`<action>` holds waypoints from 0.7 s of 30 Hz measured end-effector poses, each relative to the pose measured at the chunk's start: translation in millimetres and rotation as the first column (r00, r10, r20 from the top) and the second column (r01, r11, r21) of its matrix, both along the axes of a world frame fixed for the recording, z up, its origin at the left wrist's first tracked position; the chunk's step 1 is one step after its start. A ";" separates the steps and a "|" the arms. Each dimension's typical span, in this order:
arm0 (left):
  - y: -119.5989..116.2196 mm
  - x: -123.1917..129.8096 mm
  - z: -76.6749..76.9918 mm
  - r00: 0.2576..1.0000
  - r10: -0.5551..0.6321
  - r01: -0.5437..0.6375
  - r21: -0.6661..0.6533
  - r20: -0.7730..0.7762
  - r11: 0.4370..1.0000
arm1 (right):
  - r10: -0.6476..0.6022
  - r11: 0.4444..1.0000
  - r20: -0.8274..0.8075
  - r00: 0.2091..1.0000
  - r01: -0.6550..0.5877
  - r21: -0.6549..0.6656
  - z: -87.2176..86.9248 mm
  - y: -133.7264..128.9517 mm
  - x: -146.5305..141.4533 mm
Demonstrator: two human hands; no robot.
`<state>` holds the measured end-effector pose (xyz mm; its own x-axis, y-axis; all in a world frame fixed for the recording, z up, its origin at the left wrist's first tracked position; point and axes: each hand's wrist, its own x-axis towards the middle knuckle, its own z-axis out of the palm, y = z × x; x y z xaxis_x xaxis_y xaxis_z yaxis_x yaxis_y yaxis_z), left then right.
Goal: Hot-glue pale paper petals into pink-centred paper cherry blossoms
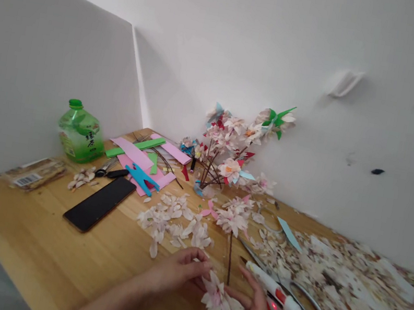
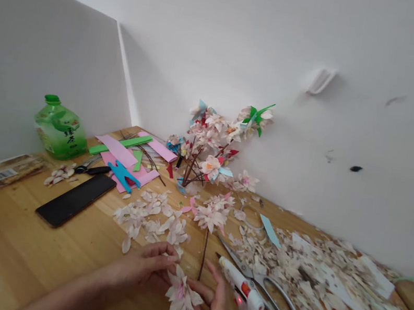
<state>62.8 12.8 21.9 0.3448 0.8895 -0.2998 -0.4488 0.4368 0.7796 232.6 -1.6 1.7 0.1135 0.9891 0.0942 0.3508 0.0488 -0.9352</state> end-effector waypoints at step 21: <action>-0.6 -2.4 -6.6 0.996 -0.008 0.021 0.130 -0.094 0.991 | 0.084 0.991 -0.238 0.968 -0.107 -0.084 -2.8 -0.3 -8.6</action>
